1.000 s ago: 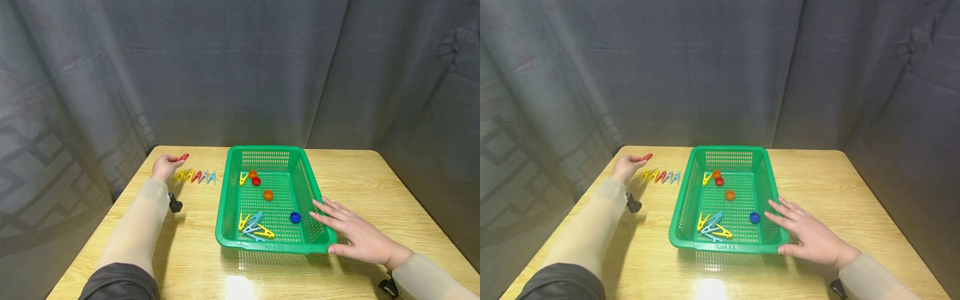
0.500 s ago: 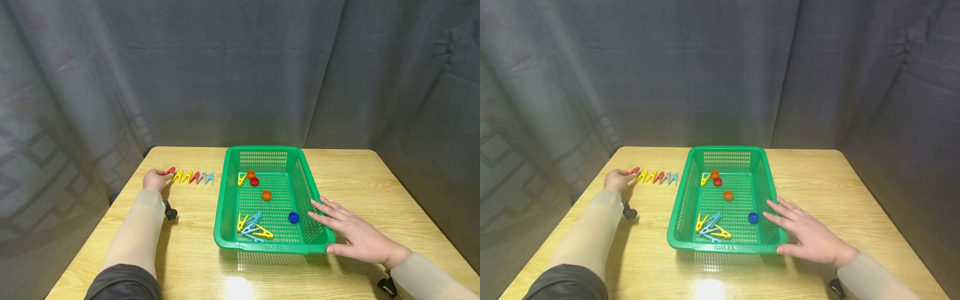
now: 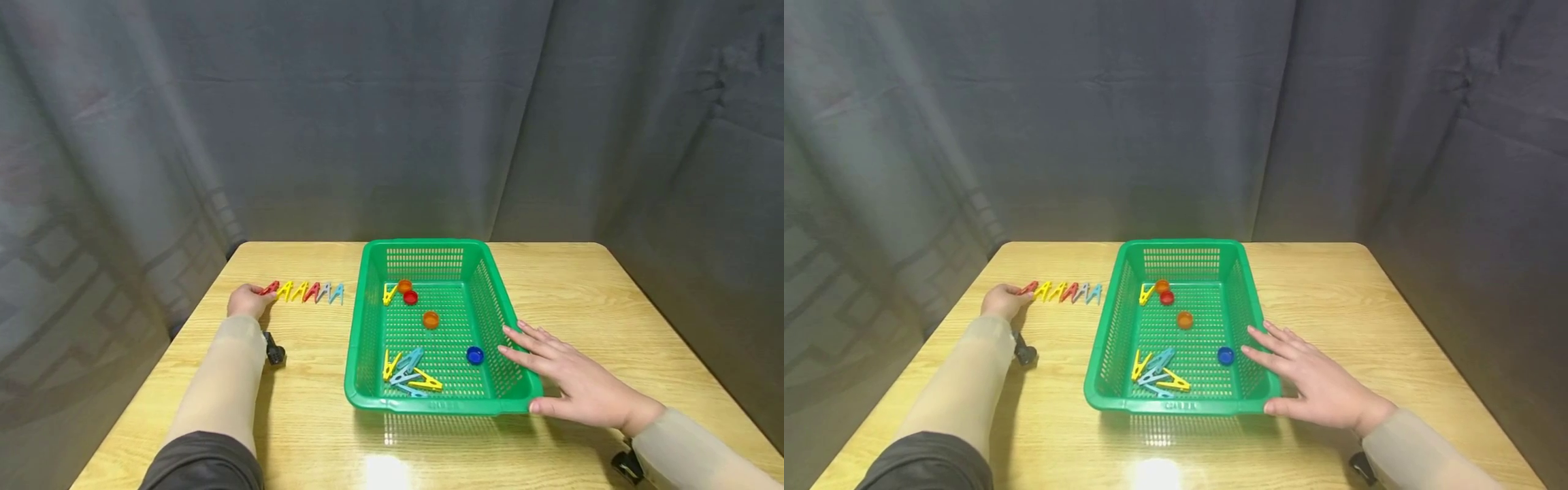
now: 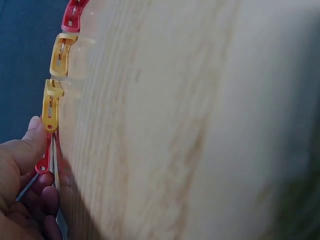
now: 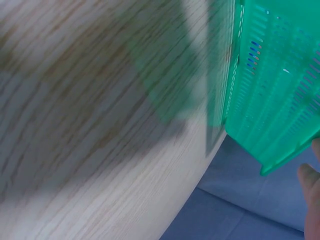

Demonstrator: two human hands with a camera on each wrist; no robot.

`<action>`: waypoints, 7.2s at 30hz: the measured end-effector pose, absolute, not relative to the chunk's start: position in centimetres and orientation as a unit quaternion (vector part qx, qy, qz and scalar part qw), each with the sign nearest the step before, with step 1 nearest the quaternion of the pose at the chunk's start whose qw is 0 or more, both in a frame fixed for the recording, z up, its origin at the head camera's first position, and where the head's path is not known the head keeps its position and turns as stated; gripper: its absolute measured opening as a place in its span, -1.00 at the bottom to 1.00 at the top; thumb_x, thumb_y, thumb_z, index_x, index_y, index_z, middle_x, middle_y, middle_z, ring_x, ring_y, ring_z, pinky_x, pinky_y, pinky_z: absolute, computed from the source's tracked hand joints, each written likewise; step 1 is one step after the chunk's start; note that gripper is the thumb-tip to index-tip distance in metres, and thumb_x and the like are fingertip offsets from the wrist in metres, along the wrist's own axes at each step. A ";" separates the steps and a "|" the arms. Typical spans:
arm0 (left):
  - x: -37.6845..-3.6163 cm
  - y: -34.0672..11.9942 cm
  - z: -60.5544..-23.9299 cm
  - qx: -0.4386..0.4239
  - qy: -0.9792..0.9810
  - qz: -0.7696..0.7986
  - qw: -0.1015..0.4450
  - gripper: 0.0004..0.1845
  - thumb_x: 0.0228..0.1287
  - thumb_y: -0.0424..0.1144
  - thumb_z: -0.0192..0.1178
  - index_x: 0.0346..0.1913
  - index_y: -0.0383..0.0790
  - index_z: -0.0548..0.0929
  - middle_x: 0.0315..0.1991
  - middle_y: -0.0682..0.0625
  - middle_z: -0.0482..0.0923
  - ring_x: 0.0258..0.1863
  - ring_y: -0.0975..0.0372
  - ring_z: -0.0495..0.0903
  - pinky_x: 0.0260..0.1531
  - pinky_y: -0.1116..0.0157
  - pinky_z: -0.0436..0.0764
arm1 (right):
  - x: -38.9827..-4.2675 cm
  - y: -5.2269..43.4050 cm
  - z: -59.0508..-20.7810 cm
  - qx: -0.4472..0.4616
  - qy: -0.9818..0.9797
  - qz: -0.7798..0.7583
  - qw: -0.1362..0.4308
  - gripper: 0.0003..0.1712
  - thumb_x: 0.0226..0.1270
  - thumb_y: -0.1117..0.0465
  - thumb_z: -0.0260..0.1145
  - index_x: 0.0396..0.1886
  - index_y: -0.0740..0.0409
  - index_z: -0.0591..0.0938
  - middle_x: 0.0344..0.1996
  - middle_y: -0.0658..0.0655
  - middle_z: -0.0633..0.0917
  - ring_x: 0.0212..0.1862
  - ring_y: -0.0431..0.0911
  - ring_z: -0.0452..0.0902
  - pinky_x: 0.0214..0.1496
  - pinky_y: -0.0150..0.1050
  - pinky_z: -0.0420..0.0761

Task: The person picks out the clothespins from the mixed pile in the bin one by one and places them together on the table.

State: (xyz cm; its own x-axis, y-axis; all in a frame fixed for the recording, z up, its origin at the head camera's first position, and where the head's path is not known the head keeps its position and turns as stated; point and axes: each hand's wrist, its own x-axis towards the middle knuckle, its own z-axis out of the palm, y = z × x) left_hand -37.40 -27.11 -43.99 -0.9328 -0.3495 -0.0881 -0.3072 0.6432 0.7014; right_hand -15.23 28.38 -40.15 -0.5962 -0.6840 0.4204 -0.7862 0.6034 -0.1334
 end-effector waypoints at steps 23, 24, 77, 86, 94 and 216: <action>-37.3 -26.3 -40.0 0.155 -0.887 -0.421 0.114 -0.46 0.39 0.02 0.10 0.24 -0.31 0.49 0.14 -0.29 0.45 0.09 -0.11 0.42 0.10 -0.01 0.39 | -15.4 28.4 -39.9 0.416 -0.885 0.143 0.151 -0.10 0.18 -0.26 0.32 0.43 0.05 0.33 0.45 0.21 0.22 0.47 0.14 -0.01 0.45 -0.37 -0.24; -37.3 -25.8 -39.4 0.142 -0.886 -0.427 0.111 -0.46 0.40 0.02 0.11 0.25 -0.30 0.48 0.13 -0.28 0.44 0.08 -0.10 0.42 0.09 0.00 0.40 | -15.3 28.5 -39.9 0.413 -0.888 0.141 0.147 -0.10 0.18 -0.26 0.32 0.43 0.05 0.33 0.45 0.19 0.21 0.47 0.13 -0.02 0.45 -0.37 -0.24; -28.6 2.4 -34.9 -0.497 -0.805 0.064 -0.317 -0.82 0.09 -0.18 0.45 -0.26 -0.01 0.66 -0.32 0.22 0.58 -0.27 0.37 0.51 -0.23 0.40 0.48 | -15.3 28.4 -40.0 0.398 -0.897 0.146 0.128 -0.08 0.13 -0.17 0.39 0.44 0.02 0.31 0.46 0.18 0.19 0.50 0.08 -0.08 0.45 -0.39 -0.25; -27.6 2.5 -37.2 -0.462 -0.815 0.145 -0.319 -0.64 -0.03 0.11 0.47 -0.21 0.09 0.62 -0.25 0.26 0.53 -0.19 0.34 0.50 -0.18 0.30 0.52 | -15.3 28.4 -40.2 0.401 -0.895 0.150 0.128 -0.09 0.15 -0.19 0.37 0.45 0.02 0.30 0.46 0.19 0.19 0.50 0.08 -0.08 0.44 -0.40 -0.25; -27.7 3.0 -37.9 -0.491 -0.819 0.116 -0.274 -0.84 0.13 -0.12 0.40 -0.28 0.03 0.62 -0.34 0.24 0.53 -0.28 0.35 0.49 -0.20 0.35 0.44 | -15.3 28.3 -40.1 0.399 -0.895 0.151 0.131 -0.09 0.14 -0.19 0.39 0.44 0.02 0.31 0.46 0.19 0.19 0.49 0.10 -0.06 0.44 -0.41 -0.26; -31.6 -16.8 -42.5 0.011 -0.959 -0.281 -0.019 -0.55 0.19 0.10 0.28 -0.32 -0.28 0.51 -0.42 -0.07 0.48 -0.39 0.06 0.46 -0.08 -0.10 0.32 | -15.7 28.0 -40.2 0.419 -0.879 0.160 0.164 -0.12 0.19 -0.25 0.32 0.41 0.09 0.36 0.43 0.25 0.24 0.48 0.09 -0.01 0.46 -0.35 -0.22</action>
